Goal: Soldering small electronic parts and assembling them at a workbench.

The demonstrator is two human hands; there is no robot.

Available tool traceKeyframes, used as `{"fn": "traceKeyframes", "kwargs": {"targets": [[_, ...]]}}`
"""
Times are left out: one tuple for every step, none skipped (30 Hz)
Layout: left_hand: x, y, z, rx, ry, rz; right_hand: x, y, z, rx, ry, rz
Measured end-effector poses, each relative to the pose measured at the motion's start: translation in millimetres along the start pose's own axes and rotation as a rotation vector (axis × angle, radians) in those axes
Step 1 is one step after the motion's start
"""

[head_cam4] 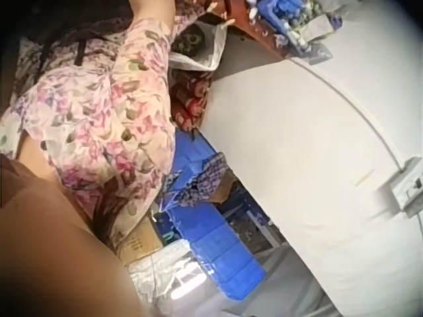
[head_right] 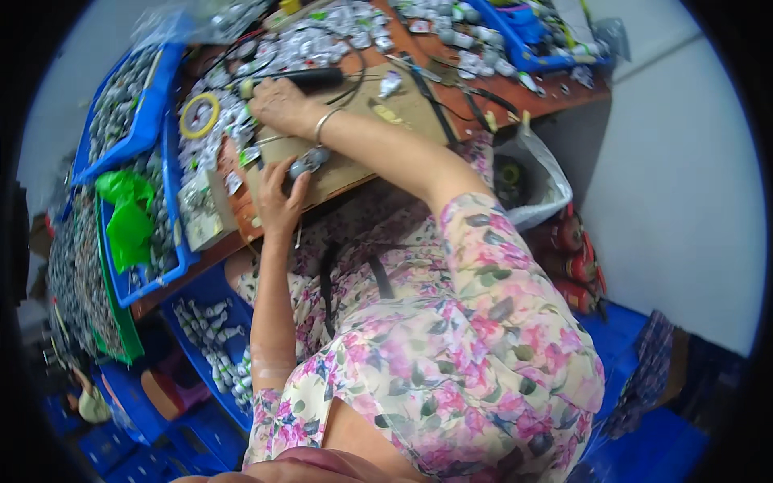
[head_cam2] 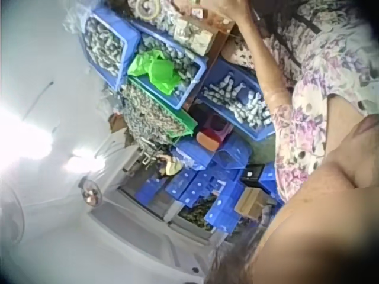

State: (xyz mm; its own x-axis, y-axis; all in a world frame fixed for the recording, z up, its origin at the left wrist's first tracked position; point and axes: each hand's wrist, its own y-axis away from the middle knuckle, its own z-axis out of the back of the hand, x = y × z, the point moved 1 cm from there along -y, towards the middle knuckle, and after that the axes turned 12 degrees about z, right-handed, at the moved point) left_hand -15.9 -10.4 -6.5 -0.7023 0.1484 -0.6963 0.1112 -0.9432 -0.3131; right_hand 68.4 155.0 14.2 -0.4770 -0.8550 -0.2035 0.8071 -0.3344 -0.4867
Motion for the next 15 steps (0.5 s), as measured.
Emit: {"fn": "traceKeyframes", "kwargs": {"targets": [[0, 0, 2, -0.001, -0.034, -0.014, 1, 1, -5, -0.009, 0.009, -0.037], [0, 0, 3, -0.009, -0.036, -0.027, 2, 2, -4, -0.001, -0.001, -0.074], [-1, -1, 3, -0.019, -0.04, -0.039, 3, 3, -3, 0.004, -0.013, -0.11], [-2, -3, 1, -0.022, -0.028, -0.042, 3, 4, -4, -0.027, 0.056, -0.091], [-5, -4, -1, -0.017, -0.028, -0.054, 2, 6, -5, -0.031, 0.064, -0.101], [-8, -6, -2, -0.003, -0.037, -0.047, 2, 9, -5, -0.1, 0.068, -0.023], [-9, -6, -3, 0.012, -0.045, -0.037, 3, 11, -5, -0.167, 0.071, 0.053], [-10, -6, -3, 0.017, -0.045, -0.051, 2, 12, -5, -0.142, 0.091, 0.056], [-11, -5, -4, 0.005, -0.052, -0.046, 3, 11, -4, -0.146, 0.105, 0.047], [-9, -4, -5, -0.003, -0.056, -0.041, 5, 9, -8, -0.116, 0.062, 0.014], [-5, -1, -5, 0.018, -0.042, -0.007, 7, 7, -12, -0.084, 0.026, -0.024], [2, 2, -3, 0.015, -0.049, -0.003, 13, 4, -18, -0.057, 0.038, -0.008], [9, 3, -9, 0.027, -0.037, -0.01, 14, 4, -27, -0.013, 0.064, -0.007], [20, 3, -8, 0.009, -0.083, -0.069, 19, -3, -41, -0.117, 0.085, -0.035], [32, 3, -7, -0.012, -0.12, -0.128, 20, -8, -60, -0.167, 0.049, 0.018]]}}
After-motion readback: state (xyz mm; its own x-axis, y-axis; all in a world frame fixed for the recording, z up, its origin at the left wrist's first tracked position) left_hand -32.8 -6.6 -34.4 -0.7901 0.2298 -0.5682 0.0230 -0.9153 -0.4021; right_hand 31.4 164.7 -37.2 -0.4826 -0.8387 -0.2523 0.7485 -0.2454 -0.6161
